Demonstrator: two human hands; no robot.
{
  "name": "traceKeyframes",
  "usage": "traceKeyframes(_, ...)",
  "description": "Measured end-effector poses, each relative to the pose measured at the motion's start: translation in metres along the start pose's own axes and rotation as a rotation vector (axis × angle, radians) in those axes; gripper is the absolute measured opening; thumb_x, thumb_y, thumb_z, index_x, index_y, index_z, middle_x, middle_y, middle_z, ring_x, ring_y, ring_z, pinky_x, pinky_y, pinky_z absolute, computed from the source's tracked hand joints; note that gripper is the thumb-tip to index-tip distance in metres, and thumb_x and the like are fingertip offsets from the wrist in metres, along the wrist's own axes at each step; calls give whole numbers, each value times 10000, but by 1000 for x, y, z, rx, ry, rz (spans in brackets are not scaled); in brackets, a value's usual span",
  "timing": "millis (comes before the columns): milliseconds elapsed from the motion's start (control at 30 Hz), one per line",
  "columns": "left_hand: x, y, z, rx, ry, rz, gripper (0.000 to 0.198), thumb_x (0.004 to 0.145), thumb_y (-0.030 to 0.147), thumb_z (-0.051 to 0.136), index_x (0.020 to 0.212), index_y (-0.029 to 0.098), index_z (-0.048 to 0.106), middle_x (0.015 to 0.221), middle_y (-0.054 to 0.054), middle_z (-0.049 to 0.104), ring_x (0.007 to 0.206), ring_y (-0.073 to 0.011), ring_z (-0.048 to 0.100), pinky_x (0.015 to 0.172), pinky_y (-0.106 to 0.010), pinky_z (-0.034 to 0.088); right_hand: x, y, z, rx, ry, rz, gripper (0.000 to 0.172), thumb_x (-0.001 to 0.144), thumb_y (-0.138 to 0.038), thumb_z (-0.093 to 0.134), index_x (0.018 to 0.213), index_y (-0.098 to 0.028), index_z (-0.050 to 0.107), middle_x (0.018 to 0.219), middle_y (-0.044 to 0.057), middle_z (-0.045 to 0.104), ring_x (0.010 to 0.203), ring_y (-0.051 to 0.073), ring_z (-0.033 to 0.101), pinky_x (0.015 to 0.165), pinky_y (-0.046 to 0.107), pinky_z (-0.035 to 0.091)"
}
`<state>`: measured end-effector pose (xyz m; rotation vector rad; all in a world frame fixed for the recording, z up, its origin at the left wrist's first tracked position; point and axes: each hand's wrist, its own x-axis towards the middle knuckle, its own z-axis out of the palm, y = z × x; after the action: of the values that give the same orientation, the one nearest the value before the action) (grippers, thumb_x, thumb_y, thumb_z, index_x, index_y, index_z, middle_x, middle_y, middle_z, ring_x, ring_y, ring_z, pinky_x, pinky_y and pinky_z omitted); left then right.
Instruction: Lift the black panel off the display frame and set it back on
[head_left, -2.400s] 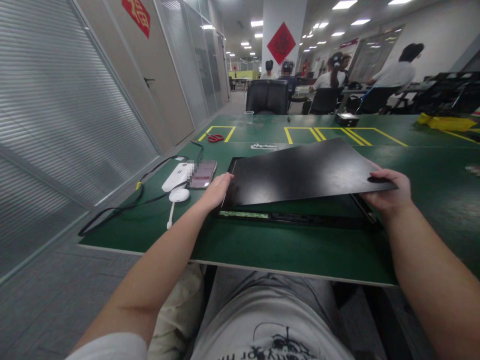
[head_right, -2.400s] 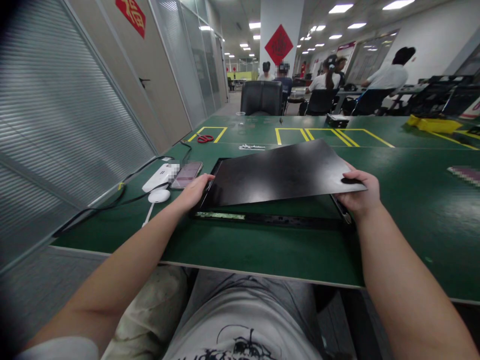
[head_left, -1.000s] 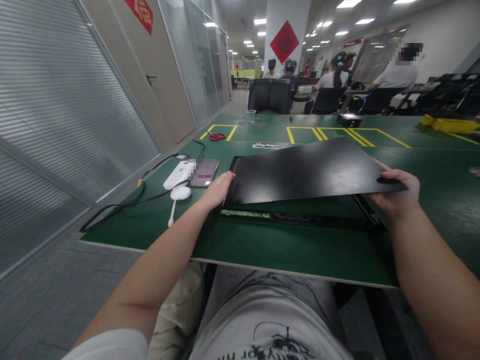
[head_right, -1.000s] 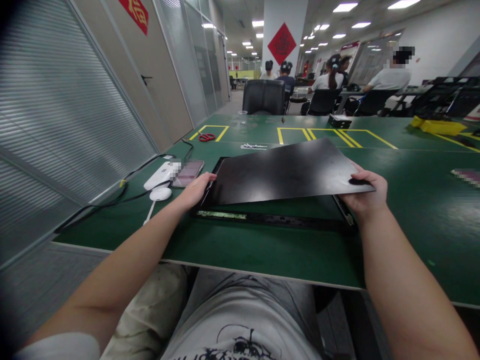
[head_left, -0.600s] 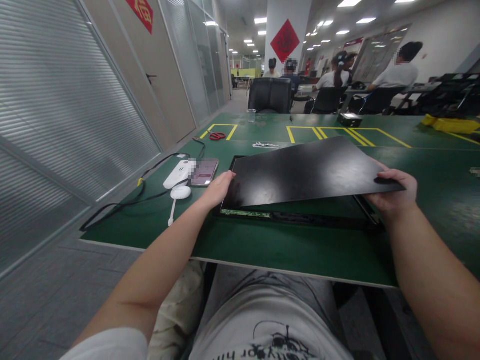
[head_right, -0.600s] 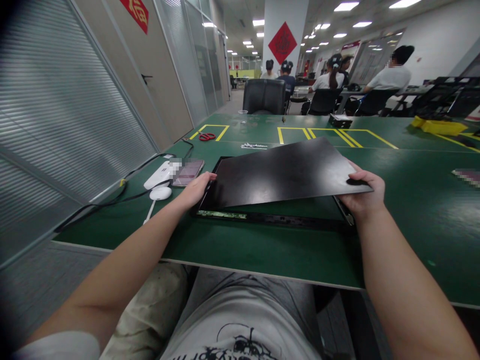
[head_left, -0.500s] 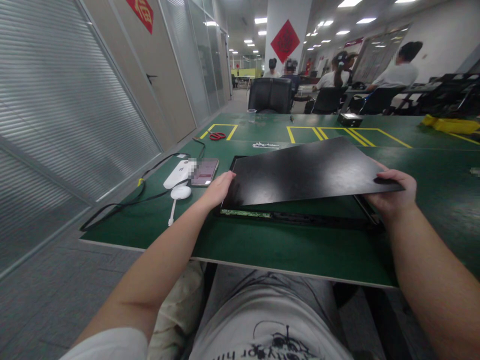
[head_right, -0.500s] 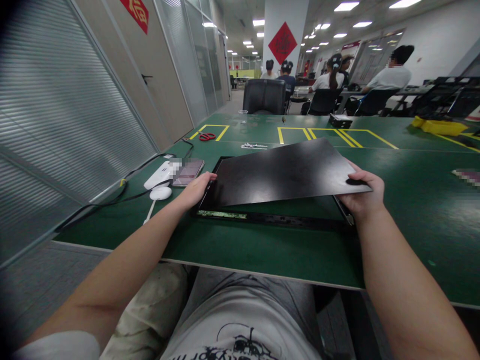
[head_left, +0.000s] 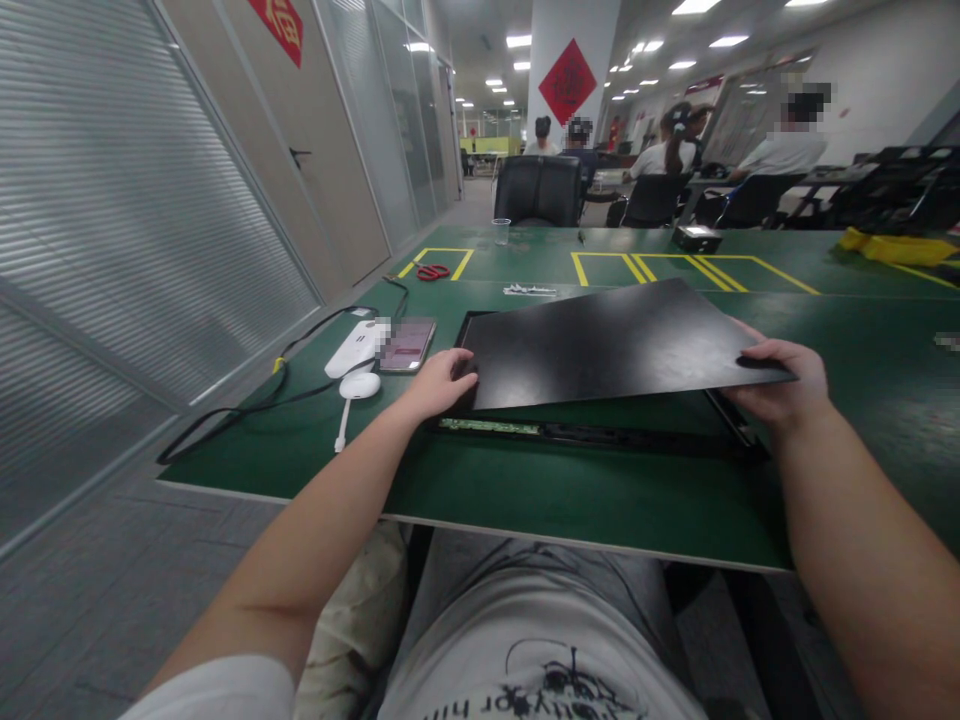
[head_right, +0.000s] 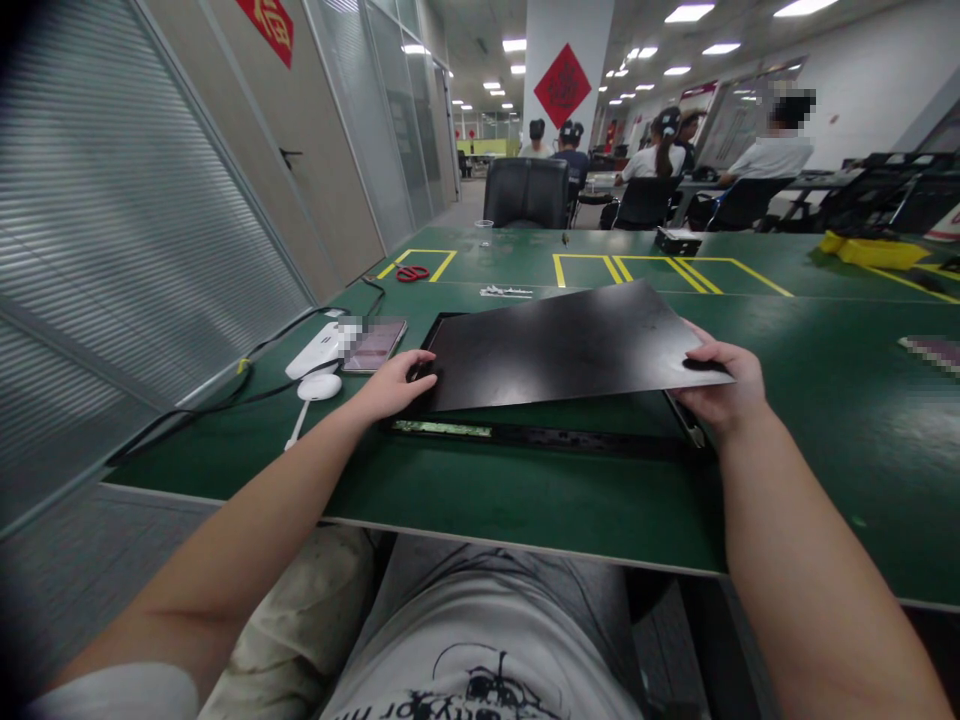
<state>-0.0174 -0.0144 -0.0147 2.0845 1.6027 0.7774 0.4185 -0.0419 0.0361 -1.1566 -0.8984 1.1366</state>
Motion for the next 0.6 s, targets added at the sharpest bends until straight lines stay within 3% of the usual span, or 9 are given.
traceKeyframes(367,0,-5,3,104,-13,86,427,848,404,617,1217,194,663,1335,-145,648,1303,-332,559,1170,-491,386,19,7,-27,-161,14,227,425,545,-135,584,936,-207,733,863,84,738,673,225,666,571,331,545)
traceKeyframes(467,1,-5,3,122,-15,95,418,849,403,610,1209,197,665,1331,-147,652,1297,-340,555,1169,-506,379,22,9,-29,-159,76,276,403,556,-108,608,929,-180,741,796,71,720,610,171,625,523,268,515)
traceKeyframes(600,2,-5,4,153,-20,105,404,854,404,604,1203,211,668,1324,-131,658,1300,-333,548,1172,-498,373,32,14,-36,-208,192,221,388,563,-127,648,938,-199,715,757,52,695,581,150,577,466,250,459)
